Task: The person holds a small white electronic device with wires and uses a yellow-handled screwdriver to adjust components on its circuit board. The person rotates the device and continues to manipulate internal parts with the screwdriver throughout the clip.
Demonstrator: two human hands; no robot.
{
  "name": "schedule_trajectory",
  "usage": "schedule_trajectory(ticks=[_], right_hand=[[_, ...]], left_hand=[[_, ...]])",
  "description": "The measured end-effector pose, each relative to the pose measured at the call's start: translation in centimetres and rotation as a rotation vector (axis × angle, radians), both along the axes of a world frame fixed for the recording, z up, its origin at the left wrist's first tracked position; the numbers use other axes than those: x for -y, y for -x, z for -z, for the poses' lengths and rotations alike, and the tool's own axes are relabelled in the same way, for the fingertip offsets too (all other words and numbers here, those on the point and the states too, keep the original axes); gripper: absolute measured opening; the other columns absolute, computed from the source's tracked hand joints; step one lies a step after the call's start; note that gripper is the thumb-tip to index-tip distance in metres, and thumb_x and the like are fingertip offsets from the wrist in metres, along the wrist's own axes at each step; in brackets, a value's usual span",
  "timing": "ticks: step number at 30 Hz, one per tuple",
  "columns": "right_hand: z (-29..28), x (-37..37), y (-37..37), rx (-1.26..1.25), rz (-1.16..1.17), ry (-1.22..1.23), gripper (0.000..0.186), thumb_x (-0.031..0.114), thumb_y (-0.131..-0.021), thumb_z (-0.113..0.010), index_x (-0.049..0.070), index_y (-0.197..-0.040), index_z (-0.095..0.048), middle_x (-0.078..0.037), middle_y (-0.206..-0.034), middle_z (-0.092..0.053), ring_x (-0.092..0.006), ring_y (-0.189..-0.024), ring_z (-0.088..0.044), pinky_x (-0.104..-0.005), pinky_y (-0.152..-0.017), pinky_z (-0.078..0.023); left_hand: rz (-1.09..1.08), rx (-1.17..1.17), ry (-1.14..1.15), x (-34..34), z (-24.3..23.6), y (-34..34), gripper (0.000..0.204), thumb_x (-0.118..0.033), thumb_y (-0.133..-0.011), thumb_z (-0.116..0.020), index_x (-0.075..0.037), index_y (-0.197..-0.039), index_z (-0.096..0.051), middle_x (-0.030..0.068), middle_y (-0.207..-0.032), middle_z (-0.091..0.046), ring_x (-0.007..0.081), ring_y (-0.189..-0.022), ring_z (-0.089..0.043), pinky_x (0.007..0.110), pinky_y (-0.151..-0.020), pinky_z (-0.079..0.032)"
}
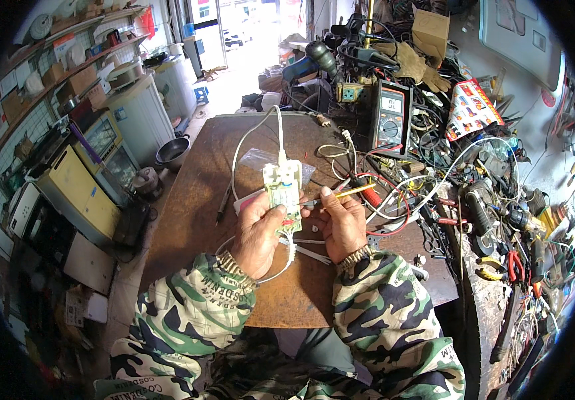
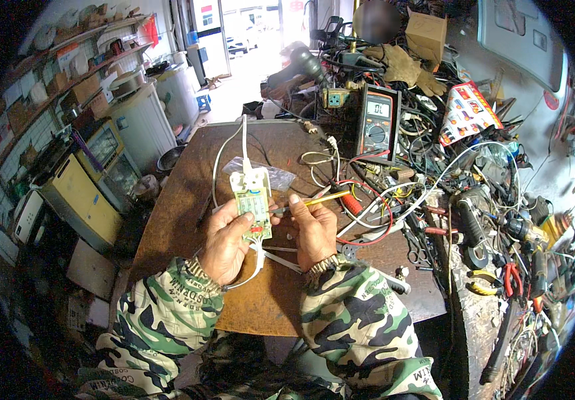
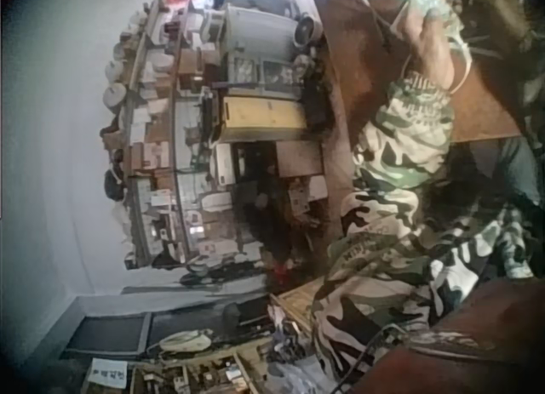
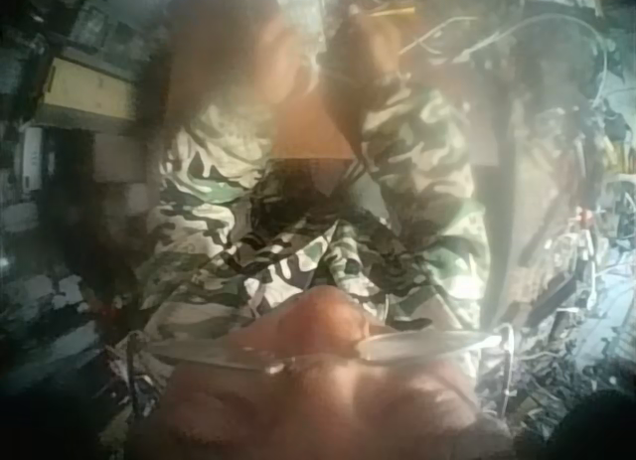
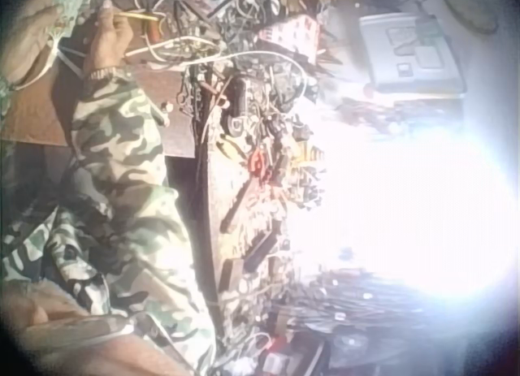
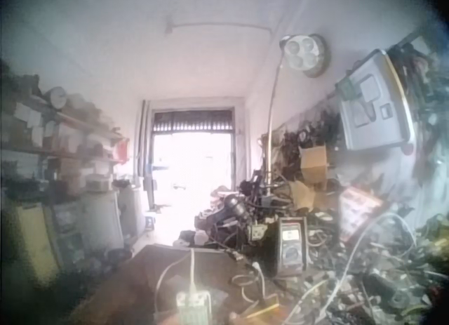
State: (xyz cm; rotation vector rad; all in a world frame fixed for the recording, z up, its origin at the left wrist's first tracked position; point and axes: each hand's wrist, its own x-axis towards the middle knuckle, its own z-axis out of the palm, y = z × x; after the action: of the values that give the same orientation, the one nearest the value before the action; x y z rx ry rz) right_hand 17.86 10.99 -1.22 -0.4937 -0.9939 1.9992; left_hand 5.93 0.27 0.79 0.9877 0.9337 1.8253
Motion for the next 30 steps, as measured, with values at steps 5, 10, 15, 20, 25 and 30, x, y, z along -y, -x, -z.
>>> schedule_trajectory(ticks=[5, 10, 15, 20, 25, 30], right_hand=[[-0.1, 0.3, 0.1, -0.028, 0.006, -0.002, 0.016, 0.019, -0.094, -0.063, 0.007, -0.085, -0.058, -0.006, -0.075, -0.064, -0.0212, -0.071, -0.067, -0.0344, -0.064, -0.057], [-0.5, 0.5, 0.0, -0.041, 0.021, -0.002, 0.017, 0.019, -0.094, -0.064, 0.007, -0.085, -0.058, -0.006, -0.075, -0.064, -0.0213, -0.071, -0.067, -0.0345, -0.064, -0.057], [-0.9, 0.6, 0.0, -0.073, 0.044, -0.025, 0.017, 0.019, -0.093, -0.065, 0.005, -0.086, -0.058, -0.011, -0.081, -0.068, -0.0215, -0.071, -0.068, -0.0329, -0.064, -0.058], [-0.6, 0.2, 0.0, -0.099, 0.046, -0.060, 0.017, 0.019, -0.093, -0.065, 0.003, -0.090, -0.060, -0.014, -0.082, -0.069, -0.0216, -0.070, -0.068, -0.0320, -0.063, -0.058], [-0.8, 0.3, -0.1, -0.098, 0.044, -0.076, 0.018, 0.019, -0.093, -0.065, 0.002, -0.091, -0.060, -0.013, -0.081, -0.069, -0.0213, -0.070, -0.068, -0.0313, -0.063, -0.058], [-1.1, 0.4, -0.2, -0.082, 0.047, -0.076, 0.019, 0.019, -0.092, -0.066, 0.002, -0.093, -0.060, -0.013, -0.080, -0.069, -0.0205, -0.070, -0.068, -0.0297, -0.063, -0.056]], left_hand=[[-0.007, -0.003, 0.020, 0.1, 0.0, -0.1, 0.035, -0.008, -0.096, -0.047, 0.006, -0.128, -0.050, 0.0166, -0.118, -0.063, 0.0242, -0.104, -0.064, 0.037, -0.095, -0.049], [-0.019, -0.002, 0.025, 0.1, -0.1, -0.2, 0.035, -0.008, -0.096, -0.047, 0.006, -0.128, -0.050, 0.0163, -0.117, -0.063, 0.0239, -0.104, -0.064, 0.036, -0.095, -0.049], [0.003, 0.012, 0.028, 0.2, -0.1, -0.1, 0.034, -0.007, -0.097, -0.046, 0.006, -0.127, -0.050, 0.0164, -0.116, -0.063, 0.0245, -0.105, -0.064, 0.036, -0.094, -0.050], [0.024, 0.037, 0.020, 0.3, -0.4, -0.4, 0.033, -0.009, -0.098, -0.046, 0.006, -0.127, -0.050, 0.0171, -0.115, -0.063, 0.0254, -0.107, -0.063, 0.036, -0.095, -0.050], [0.029, 0.063, 0.023, 0.3, -0.2, -0.3, 0.033, -0.010, -0.098, -0.046, 0.006, -0.127, -0.050, 0.0175, -0.114, -0.064, 0.0259, -0.108, -0.063, 0.036, -0.096, -0.050], [0.031, 0.060, 0.026, 0.3, -0.2, -0.5, 0.033, -0.010, -0.098, -0.047, 0.006, -0.127, -0.050, 0.0175, -0.115, -0.064, 0.0259, -0.107, -0.063, 0.036, -0.096, -0.049]])
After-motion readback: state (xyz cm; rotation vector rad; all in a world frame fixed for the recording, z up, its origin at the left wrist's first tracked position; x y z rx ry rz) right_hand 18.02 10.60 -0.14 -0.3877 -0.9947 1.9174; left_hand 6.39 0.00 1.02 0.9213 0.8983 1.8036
